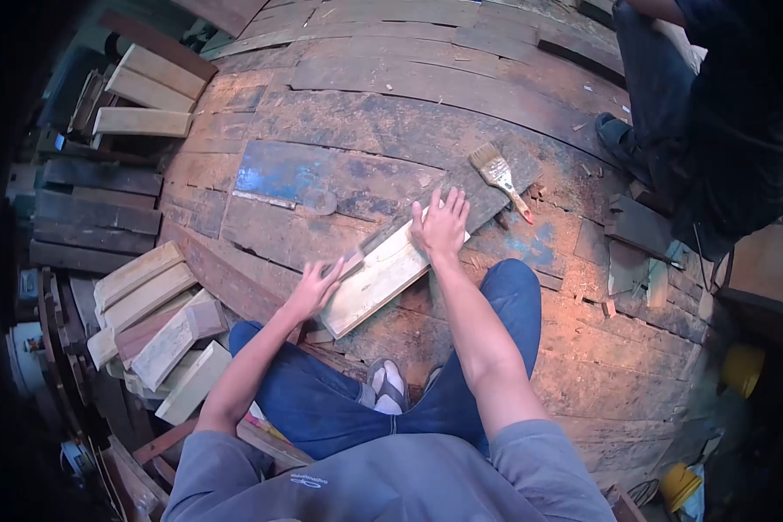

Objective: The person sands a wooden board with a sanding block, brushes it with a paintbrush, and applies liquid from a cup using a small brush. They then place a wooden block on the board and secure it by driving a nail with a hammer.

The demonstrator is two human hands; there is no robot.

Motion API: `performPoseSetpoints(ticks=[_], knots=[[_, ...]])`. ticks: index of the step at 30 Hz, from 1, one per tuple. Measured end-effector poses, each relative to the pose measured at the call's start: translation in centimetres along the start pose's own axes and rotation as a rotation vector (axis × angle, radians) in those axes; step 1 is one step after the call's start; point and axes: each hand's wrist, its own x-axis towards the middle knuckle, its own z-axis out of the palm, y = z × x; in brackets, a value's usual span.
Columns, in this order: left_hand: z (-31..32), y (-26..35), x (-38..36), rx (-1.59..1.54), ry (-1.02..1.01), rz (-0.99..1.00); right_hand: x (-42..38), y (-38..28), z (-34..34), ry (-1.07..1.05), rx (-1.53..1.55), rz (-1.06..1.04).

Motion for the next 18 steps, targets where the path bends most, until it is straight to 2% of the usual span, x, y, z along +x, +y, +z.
performPoseSetpoints(ticks=[6, 10, 13, 18], knots=[[-0.1, 0.6, 0.0, 0.021, 0.01, -0.025, -0.1, -0.7, -1.0, -0.041, -0.027, 0.009], [1.5, 3.0, 6.4, 0.018, 0.074, -0.019, -0.1, -0.5, -0.4, -0.016, -0.034, 0.0], [1.7, 4.0, 10.1, 0.004, 0.037, -0.004, 0.0, -0.1, 0.1, -0.007, -0.026, -0.01], [0.5, 0.9, 3.2, 0.035, 0.005, 0.041, 0.1, 0.1, -0.1, -0.035, -0.026, -0.011]])
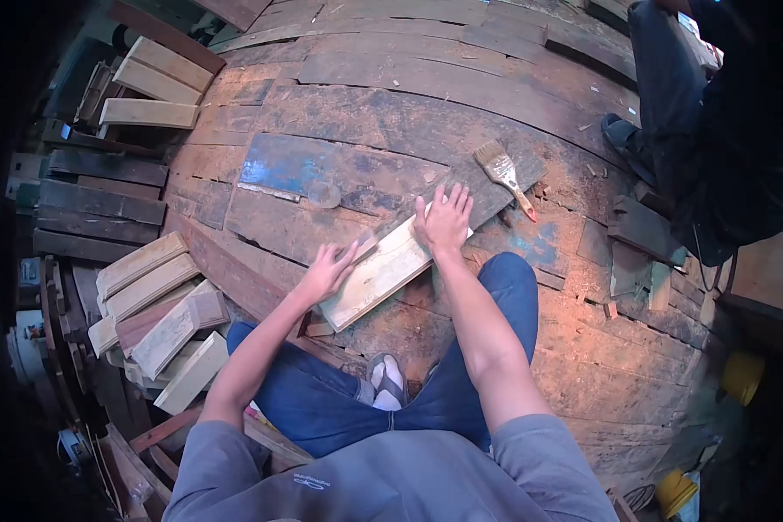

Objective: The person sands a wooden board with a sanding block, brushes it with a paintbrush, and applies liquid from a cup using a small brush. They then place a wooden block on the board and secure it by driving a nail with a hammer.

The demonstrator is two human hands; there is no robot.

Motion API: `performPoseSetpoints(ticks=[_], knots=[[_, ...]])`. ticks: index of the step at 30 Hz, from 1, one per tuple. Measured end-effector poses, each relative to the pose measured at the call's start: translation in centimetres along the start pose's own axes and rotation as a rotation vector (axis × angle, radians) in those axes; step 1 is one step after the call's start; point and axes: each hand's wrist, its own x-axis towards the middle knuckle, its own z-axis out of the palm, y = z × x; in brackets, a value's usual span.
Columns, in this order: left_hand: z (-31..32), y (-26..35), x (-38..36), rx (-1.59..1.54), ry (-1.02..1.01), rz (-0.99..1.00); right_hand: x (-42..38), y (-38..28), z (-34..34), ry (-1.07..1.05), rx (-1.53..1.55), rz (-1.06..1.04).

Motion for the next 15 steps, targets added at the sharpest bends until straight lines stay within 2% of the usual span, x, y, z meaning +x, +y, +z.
performPoseSetpoints(ticks=[3, 6, 10, 13, 15], knots=[[-1.2, -0.6, -3.9, 0.001, -0.044, -0.05, -0.1, -0.2, 0.1, 0.004, 0.0, 0.013], [-0.4, 0.0, -1.9, -0.011, 0.019, -0.044, -0.2, -0.4, -0.2, -0.001, -0.012, 0.013], [0.5, 3.4, 6.7, -0.057, 0.071, -0.01, -0.3, -0.1, 0.1, 0.013, -0.004, -0.003], [1.0, 3.2, 7.3, 0.023, 0.075, -0.002, 0.1, -0.1, -0.3, 0.008, 0.017, -0.004], [0.4, 2.7, 4.3, 0.026, 0.017, -0.066, -0.2, -0.1, -0.2, 0.016, 0.043, -0.001]])
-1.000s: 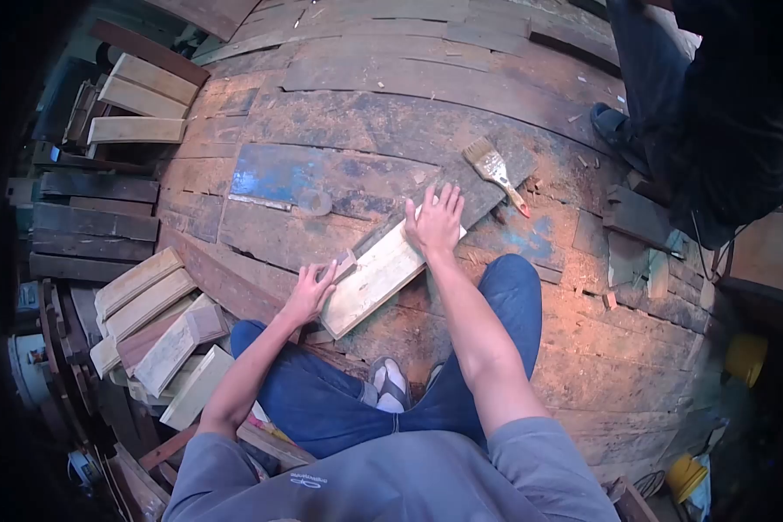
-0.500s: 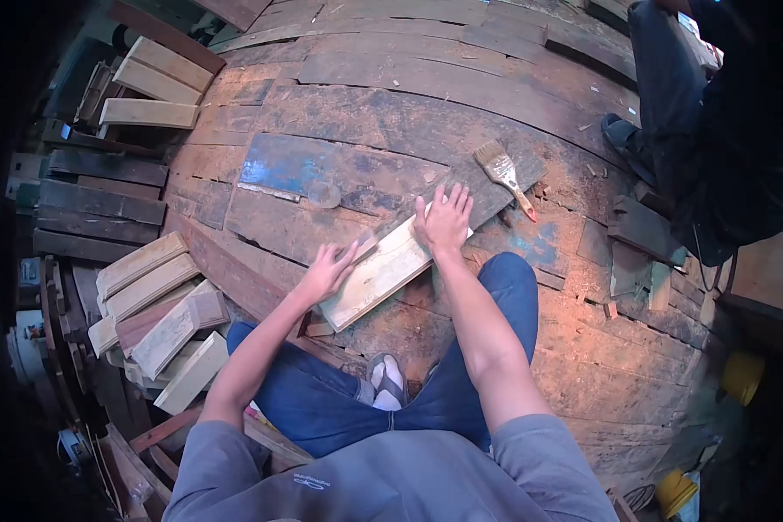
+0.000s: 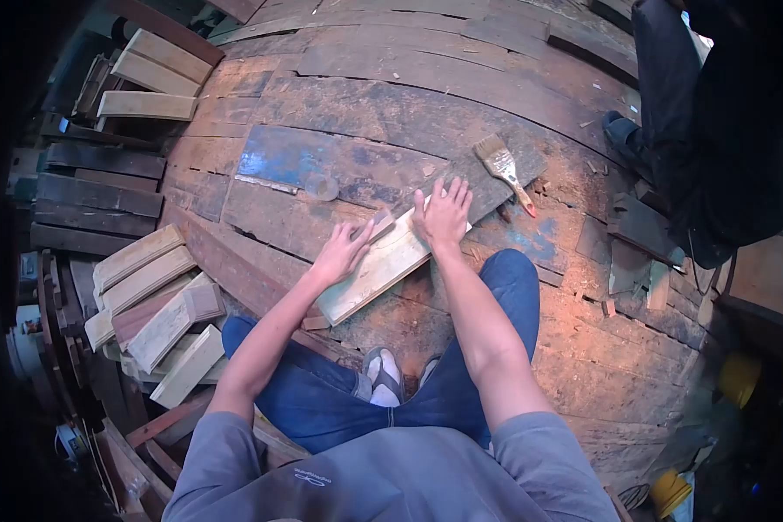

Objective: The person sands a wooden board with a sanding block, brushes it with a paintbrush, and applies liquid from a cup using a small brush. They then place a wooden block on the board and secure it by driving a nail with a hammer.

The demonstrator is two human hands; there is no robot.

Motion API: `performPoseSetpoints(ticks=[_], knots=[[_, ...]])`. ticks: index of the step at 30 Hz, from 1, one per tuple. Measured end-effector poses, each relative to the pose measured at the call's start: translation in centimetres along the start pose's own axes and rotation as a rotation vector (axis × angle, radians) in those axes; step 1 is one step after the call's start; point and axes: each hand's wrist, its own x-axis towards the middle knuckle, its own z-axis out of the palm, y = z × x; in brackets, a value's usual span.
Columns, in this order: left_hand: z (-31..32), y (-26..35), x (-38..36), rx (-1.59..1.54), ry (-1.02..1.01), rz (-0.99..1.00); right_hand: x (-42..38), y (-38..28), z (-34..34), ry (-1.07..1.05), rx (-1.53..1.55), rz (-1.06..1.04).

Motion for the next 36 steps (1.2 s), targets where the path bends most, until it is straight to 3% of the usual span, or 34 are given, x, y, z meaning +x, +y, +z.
performPoseSetpoints(ticks=[7, 8, 11, 12, 15, 18, 24, 29, 31, 32, 33, 35, 36], knots=[[-2.0, -3.8, -11.0, 0.123, -0.016, -0.016, 0.0, -0.3, -0.4, 0.0, -0.003, 0.012], [-2.2, -4.2, -11.0, 0.147, -0.012, -0.001, 0.1, -0.2, -0.3, 0.011, -0.001, 0.011], [-4.2, -2.3, -9.9, -0.055, 0.128, -0.199, 0.1, -0.1, -0.4, 0.031, 0.019, 0.012], [-4.9, -1.1, -9.4, -0.07, 0.273, -0.171, 0.0, -0.1, -0.4, 0.032, 0.027, 0.009], [-6.2, 1.3, -8.0, -0.116, 0.466, -0.207, -0.1, 0.4, 1.1, 0.134, 0.028, -0.011], [-6.5, 3.0, -6.8, -0.264, 0.538, -0.223, -0.2, 0.5, 0.6, 0.152, 0.061, -0.033], [-7.4, 5.7, -4.4, -0.55, 0.666, -0.208, -1.4, 0.3, -0.8, 0.412, 0.313, -0.24], [-5.8, 6.6, -2.9, -0.645, 0.743, -0.194, -6.5, -1.0, -5.4, -0.189, 0.71, -0.426], [-5.1, 7.5, -2.5, -0.824, 0.698, -0.245, -8.7, -1.5, -5.7, -0.415, 0.885, -0.444], [-5.1, 8.5, -2.1, -0.838, 0.693, -0.239, -10.2, -1.8, -6.5, -0.502, 0.754, -0.407], [-5.1, 9.3, -1.9, -0.852, 0.686, -0.234, -11.1, -2.4, -7.6, -0.559, 0.793, -0.366], [-3.8, 10.1, -0.9, -0.728, 0.676, -0.173, -11.8, -1.9, -6.3, -0.427, 0.815, -0.346], [-3.1, 10.8, -0.5, -0.73, 0.647, -0.138, -11.3, -1.1, -6.0, -0.512, 0.748, -0.259]])
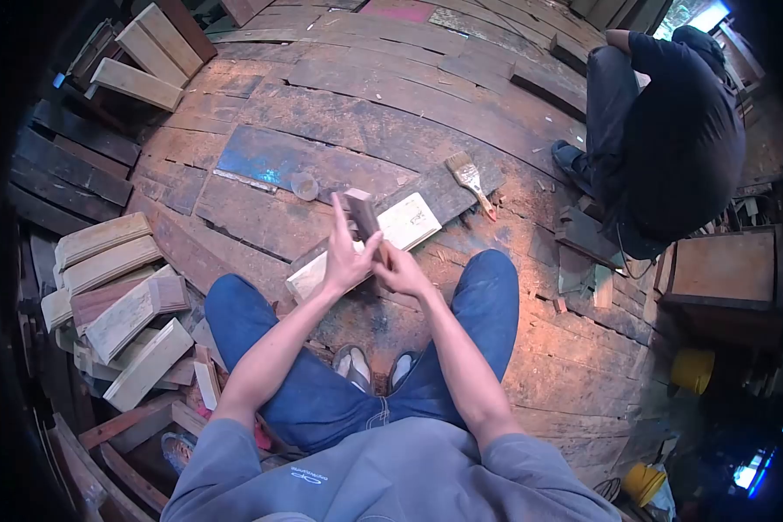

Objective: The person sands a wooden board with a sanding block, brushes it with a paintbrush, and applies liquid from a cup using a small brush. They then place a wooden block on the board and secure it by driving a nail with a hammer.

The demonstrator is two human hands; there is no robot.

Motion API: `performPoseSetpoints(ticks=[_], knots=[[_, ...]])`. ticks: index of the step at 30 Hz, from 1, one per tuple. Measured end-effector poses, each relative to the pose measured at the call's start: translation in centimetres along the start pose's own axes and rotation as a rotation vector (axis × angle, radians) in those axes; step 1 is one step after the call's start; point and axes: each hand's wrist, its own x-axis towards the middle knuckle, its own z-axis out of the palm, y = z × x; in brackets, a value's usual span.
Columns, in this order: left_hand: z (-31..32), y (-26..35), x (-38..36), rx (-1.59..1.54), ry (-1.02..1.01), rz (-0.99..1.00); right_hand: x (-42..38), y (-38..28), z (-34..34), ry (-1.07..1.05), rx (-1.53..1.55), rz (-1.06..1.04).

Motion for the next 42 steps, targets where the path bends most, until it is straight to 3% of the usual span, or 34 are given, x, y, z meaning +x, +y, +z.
performPoseSetpoints(ticks=[1, 2, 3, 6, 9, 16, 29, 32, 37, 42], knots=[[0.7, -0.4, -0.1, -0.003, -0.037, 0.023, 0.5, 1.0, -0.9, -0.048, -0.028, 0.116], [0.8, -0.9, 0.1, -0.04, -0.154, -0.001, 0.6, 2.4, -1.7, -0.047, -0.063, 0.093], [0.1, 0.4, 0.4, -0.054, -0.234, -0.013, 0.2, 3.4, -1.7, 0.084, 0.108, 0.111], [0.4, -4.0, 0.6, 0.434, -0.482, -0.186, -0.6, 2.4, -3.8, 0.265, 0.337, 0.258], [-0.8, -6.6, 0.4, 0.773, -0.655, -0.126, -1.1, 4.4, -5.3, 0.38, 0.353, 0.385], [-0.4, -7.7, 0.0, 0.671, -0.574, -0.197, -0.8, 5.6, -5.2, 0.527, 0.304, 0.541], [-0.3, -6.4, -0.1, 0.693, -0.567, -0.226, -2.0, 4.0, -3.7, 0.28, 0.119, 0.505], [0.9, -7.5, 0.0, 0.744, -0.544, -0.149, -0.7, 9.8, -2.6, 0.298, 0.081, 0.456], [2.7, -7.9, 1.9, 0.731, -0.55, -0.114, -0.3, 4.1, -3.0, 0.233, 0.295, 0.46], [1.4, -6.9, 0.4, 0.802, -0.637, -0.194, -0.1, 6.8, -2.7, 0.218, -0.083, 0.4]])
